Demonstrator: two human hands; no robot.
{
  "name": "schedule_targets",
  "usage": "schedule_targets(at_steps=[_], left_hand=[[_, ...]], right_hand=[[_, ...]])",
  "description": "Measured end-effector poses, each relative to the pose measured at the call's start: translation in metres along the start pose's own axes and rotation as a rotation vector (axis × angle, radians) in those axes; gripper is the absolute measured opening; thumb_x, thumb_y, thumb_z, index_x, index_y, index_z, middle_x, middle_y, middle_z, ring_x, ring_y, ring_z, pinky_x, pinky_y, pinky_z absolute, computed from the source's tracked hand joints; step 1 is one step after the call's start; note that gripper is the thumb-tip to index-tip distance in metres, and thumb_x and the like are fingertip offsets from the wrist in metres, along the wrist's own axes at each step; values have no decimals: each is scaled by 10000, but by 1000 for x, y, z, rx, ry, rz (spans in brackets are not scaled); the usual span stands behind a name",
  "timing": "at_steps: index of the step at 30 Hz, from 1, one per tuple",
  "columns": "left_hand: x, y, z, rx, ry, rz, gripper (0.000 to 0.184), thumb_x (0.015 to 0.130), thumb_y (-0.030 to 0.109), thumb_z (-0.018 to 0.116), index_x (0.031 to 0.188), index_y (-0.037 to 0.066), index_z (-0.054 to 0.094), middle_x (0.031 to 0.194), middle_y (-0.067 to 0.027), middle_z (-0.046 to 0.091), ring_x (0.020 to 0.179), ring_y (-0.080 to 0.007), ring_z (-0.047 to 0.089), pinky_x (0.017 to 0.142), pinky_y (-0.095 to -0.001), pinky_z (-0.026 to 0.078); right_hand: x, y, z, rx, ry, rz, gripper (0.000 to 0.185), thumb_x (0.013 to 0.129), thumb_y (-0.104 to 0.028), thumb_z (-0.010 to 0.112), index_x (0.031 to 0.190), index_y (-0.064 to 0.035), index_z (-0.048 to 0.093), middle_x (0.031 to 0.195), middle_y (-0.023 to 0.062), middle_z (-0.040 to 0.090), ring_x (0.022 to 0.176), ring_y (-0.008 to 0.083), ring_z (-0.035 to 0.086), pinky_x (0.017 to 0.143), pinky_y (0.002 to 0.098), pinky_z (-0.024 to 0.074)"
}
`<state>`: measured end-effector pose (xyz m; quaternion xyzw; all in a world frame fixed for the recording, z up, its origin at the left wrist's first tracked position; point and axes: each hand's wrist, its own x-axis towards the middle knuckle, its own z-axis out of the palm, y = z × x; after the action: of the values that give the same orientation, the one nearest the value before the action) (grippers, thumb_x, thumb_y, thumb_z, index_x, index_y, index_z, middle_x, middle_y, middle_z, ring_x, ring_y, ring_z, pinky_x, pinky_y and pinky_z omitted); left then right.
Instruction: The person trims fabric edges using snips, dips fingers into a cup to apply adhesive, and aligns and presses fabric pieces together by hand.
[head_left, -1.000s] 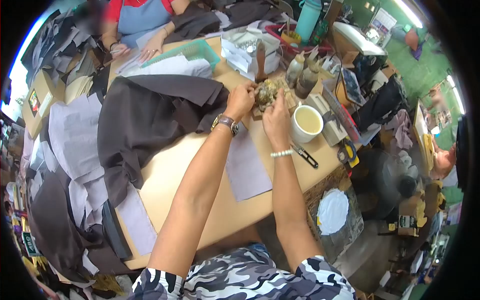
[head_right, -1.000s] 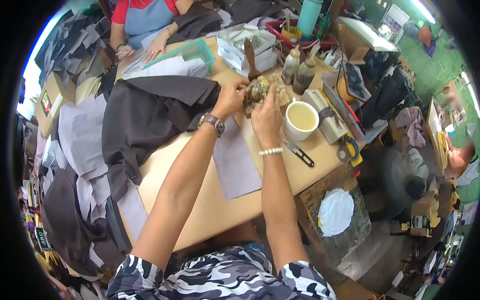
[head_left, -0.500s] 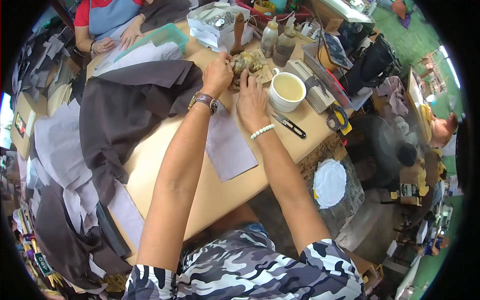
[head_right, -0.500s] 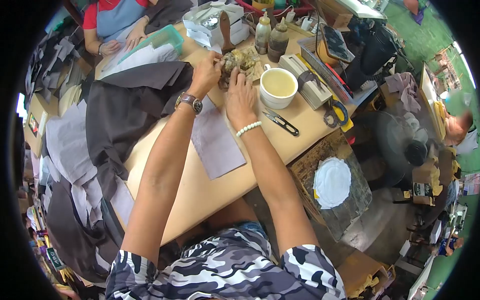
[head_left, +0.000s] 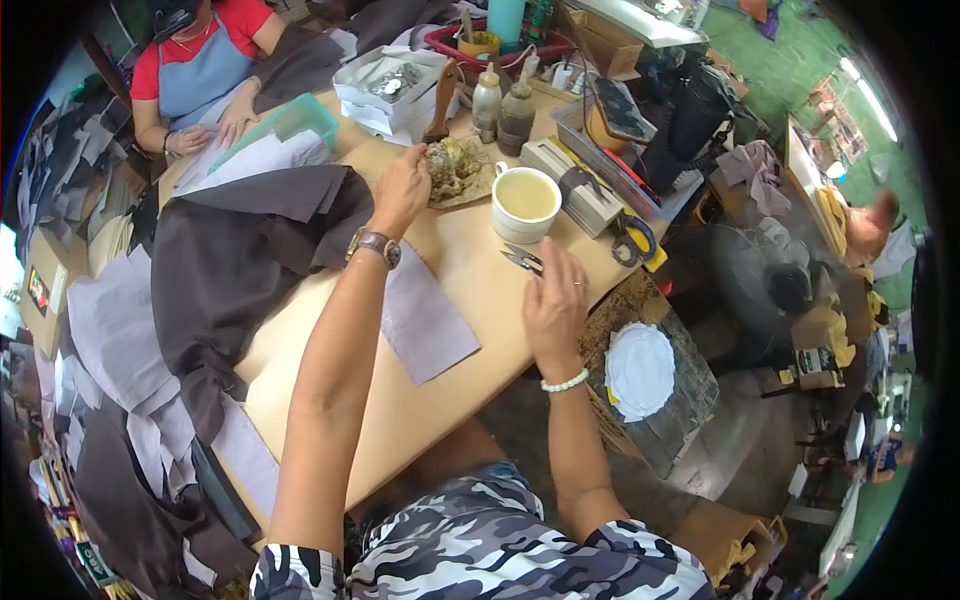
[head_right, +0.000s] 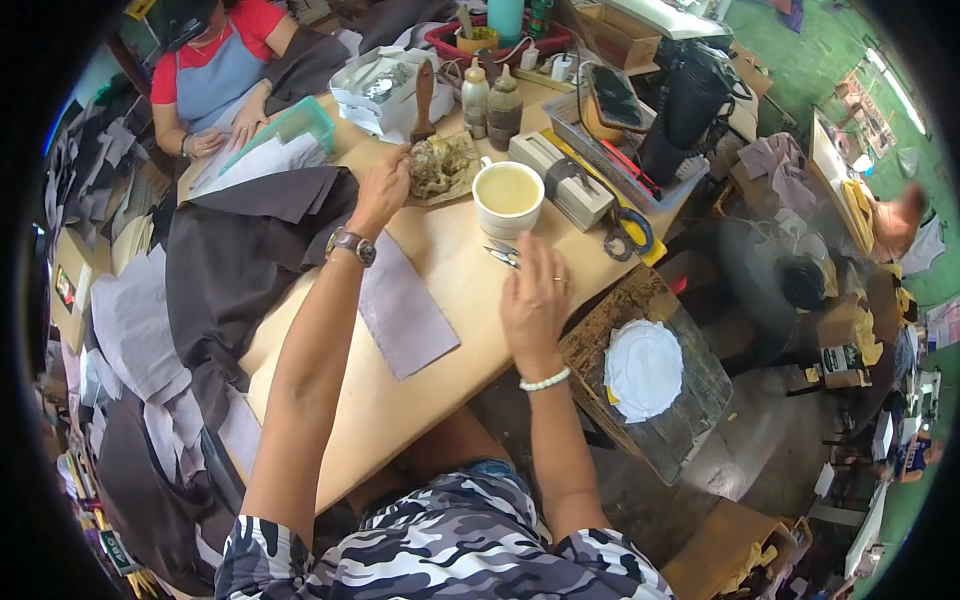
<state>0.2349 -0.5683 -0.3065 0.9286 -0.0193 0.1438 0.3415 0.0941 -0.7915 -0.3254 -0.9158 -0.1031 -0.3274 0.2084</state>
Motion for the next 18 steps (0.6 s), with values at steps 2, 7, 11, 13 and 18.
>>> schedule_targets(at_steps=[2,7,11,13,18], left_hand=[[-11,7,2,-79,40,3,504,921,270,461,1353,31,355,1127,-285,569,1042,-431,546,898,-468,416],[-84,46,-34,-166,124,20,723,916,284,514,1415,-81,138,1446,-288,252,1327,-380,315,1072,-391,291],[-179,49,-71,-72,227,34,641,873,123,593,1392,-55,261,1471,-268,219,1361,-380,254,1102,-406,243],[-230,46,-84,-4,201,-97,668,863,82,582,1404,-68,218,1452,-264,267,1364,-372,250,1106,-420,223],[-331,30,-89,114,140,-373,690,891,105,527,1429,-62,129,1441,-249,301,1351,-375,262,1108,-425,199]], right_hand=[[-7,20,-6,-20,-26,56,496,784,-68,608,1263,-18,489,1042,140,606,1007,305,553,897,431,417],[-6,31,-15,238,-168,153,519,784,-40,629,1279,-8,475,980,130,632,931,302,588,829,416,454],[-19,35,-24,399,-92,288,468,790,12,627,1242,15,507,899,123,645,790,242,623,706,352,489],[-25,40,-23,541,13,343,428,801,26,620,1219,24,527,856,116,647,732,207,626,655,323,491],[12,62,-26,562,285,411,425,828,15,613,1242,21,512,895,118,655,805,158,622,735,297,489]])
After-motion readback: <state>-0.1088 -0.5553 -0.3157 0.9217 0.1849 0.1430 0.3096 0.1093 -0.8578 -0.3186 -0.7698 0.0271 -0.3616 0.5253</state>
